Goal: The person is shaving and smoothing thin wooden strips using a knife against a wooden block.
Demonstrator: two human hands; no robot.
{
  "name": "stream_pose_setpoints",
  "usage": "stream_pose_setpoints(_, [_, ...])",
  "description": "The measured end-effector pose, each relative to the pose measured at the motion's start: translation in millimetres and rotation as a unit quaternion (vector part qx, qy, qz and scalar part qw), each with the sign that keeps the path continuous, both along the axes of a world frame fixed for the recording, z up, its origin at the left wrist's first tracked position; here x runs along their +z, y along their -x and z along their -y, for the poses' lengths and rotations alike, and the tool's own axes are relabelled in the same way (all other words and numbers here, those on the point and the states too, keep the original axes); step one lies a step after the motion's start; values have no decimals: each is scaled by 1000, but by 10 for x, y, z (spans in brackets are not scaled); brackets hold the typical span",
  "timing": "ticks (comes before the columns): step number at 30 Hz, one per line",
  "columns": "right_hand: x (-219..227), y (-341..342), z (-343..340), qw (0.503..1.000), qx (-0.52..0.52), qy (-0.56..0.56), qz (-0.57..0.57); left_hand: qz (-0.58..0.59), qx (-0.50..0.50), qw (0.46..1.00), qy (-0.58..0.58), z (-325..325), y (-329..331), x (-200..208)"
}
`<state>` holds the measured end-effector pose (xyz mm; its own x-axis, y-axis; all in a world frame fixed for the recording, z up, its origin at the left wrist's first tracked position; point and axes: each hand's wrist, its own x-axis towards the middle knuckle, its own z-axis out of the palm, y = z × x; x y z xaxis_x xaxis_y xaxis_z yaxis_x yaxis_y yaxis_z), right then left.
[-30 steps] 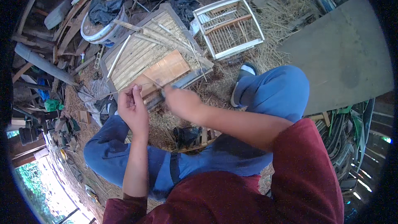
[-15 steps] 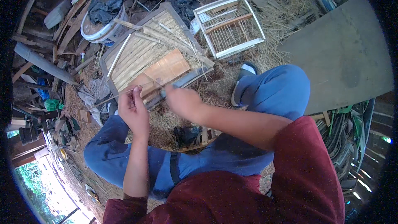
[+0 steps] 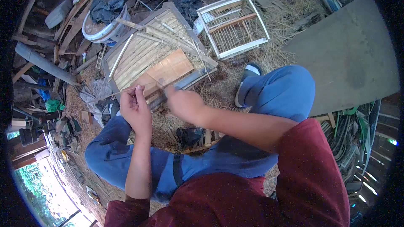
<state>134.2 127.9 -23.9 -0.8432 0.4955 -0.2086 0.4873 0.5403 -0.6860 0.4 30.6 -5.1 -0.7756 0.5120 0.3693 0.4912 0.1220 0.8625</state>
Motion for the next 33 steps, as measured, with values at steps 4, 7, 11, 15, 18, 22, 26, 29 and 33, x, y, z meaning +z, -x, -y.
stream_pose_setpoints(4, [129,21,-2,1000,14,11,-13,0,2,1000,24,24,7,10])
stream_pose_setpoints(7, [116,6,11,998,16,6,-53,5,2,1000,21,16,-3,11])
stream_pose_setpoints(11, [164,23,24,999,10,7,-53,18,-5,1000,-6,18,34,-2])
stream_pose_setpoints(15, [-108,5,12,1000,-19,-1,-10,38,-9,999,-2,13,8,10])
stream_pose_setpoints(18, [35,17,38,998,5,-3,-56,29,-2,1000,10,29,33,31])
stream_pose_setpoints(22, [271,39,21,997,23,4,-72,31,0,1000,8,53,28,38])
stream_pose_setpoints(26, [142,33,-2,999,8,6,-43,9,-14,998,54,91,31,51])
stream_pose_setpoints(29, [168,44,-1,998,24,3,-52,-3,-25,998,64,118,-1,54])
stream_pose_setpoints(33, [-36,38,-61,999,12,6,-37,-14,-46,997,66,101,19,38])
